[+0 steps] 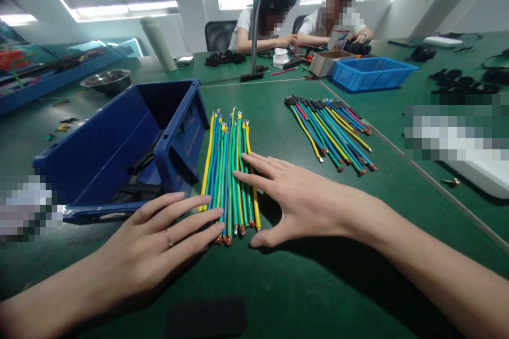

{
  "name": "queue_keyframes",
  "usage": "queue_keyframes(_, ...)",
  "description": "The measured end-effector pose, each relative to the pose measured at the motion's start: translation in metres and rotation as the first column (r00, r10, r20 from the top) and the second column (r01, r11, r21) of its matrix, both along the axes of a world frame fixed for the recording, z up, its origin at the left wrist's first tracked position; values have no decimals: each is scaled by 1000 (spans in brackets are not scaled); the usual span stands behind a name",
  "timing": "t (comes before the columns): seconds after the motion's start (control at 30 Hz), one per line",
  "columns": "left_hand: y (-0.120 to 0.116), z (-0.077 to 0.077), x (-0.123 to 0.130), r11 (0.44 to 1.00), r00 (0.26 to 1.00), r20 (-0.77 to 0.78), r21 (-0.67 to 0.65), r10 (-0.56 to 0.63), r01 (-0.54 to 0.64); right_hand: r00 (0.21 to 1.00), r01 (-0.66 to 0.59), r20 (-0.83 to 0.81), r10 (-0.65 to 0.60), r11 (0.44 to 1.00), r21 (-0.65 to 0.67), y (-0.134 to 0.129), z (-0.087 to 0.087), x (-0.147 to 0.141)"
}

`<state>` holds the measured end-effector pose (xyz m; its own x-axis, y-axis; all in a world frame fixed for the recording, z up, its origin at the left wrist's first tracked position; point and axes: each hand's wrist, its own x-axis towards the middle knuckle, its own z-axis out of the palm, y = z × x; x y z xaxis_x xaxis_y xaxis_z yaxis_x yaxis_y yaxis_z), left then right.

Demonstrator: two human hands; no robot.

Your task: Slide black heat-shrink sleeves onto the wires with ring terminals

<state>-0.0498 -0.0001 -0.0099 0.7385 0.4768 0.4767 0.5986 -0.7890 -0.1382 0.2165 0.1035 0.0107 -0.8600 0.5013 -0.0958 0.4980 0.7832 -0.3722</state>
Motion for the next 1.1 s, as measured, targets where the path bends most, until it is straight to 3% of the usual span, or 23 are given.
queue_keyframes(0.2, -1, 0, 0, 1000, 1000, 1, -3, 6, -6, 997, 35, -63, -36, 999, -16, 1, 4, 1)
queue_keyframes(0.43, -1, 0, 0, 1000, 1000, -3, -12, 6, -6, 946, 261, -250, -208, 944, 202, 6, -14, -12)
queue_keyframes(0.77, 0, 1, -1, 1000, 1000, -11, -6, 5, -5, 895, 425, -237, -379, 885, 189, 9, -16, -11)
queue_keyframes(1.03, 0, 1, 1, 1000, 1000, -2, 2, 0, 0, 847, 527, -91, -524, 804, 274, 5, -8, -9)
queue_keyframes(1.1, -1, 1, 1, 1000, 1000, -4, 0, 3, -3, 834, 547, -59, -549, 806, 226, 6, -4, -8)
